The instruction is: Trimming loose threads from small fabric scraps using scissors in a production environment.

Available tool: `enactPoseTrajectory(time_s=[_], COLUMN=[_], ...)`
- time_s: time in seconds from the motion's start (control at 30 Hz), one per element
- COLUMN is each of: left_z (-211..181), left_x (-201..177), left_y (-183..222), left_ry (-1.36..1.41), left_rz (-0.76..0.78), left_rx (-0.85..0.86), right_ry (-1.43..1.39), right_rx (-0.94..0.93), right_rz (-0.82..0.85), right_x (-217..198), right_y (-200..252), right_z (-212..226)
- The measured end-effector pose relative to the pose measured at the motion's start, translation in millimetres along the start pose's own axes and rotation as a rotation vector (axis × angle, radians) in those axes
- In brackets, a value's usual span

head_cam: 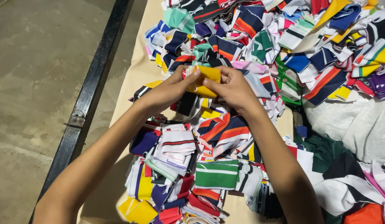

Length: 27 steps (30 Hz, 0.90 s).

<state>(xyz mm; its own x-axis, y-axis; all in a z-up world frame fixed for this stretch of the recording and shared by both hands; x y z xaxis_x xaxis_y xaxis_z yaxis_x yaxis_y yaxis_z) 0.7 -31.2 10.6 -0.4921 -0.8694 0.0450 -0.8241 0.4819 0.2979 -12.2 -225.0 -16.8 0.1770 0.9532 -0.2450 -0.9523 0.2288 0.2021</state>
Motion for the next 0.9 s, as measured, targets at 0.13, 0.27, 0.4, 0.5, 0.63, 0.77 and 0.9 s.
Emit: enactPoseTrajectory(time_s=[0.13, 0.27, 0.4, 0.5, 0.63, 0.77, 0.9], left_z=[-10, 6, 59, 86, 97, 110, 82], left_x=[7, 9, 10, 31, 58, 90, 94], left_y=[-6, -32, -74, -97, -132, -160, -135], left_ry=[-0.027, -0.371, -0.983, -0.999, -0.872, -0.728, -0.715], left_rz=[0.039, -0.011, 0.076, 0.101, 0.093, 0.075, 0.121], left_rx=[0.012, 0.191, 0.127, 0.065, 0.190, 0.282, 0.271], right_ry=[-0.082, -0.051, 0.098, 0.230, 0.360, 0.600, 0.696], right_rx=[0.009, -0.039, -0.025, -0.019, -0.165, -0.271, -0.403], right_rz=[-0.059, -0.229, -0.309, -0.333, -0.312, -0.369, -0.471], right_x=[-26, -64, -91, -100, -95, -101, -98], right_y=[3, -4, -9, -19, -10, -11, -4], right_z=[3, 5, -11, -38, -23, -25, -15])
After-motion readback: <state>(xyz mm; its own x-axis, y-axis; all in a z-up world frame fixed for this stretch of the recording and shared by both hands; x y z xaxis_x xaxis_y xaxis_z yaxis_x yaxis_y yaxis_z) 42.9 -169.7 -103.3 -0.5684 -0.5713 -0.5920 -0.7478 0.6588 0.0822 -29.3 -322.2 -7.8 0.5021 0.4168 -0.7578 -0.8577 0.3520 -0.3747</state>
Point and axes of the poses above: each hand's wrist, its own y-axis away from the middle knuckle, its own x-axis out of the palm, z = x × y, the point moved 2 cm from there along -y, towards the middle knuckle, and after that the axes turned 12 degrees about -z, right-handed, at the moved point
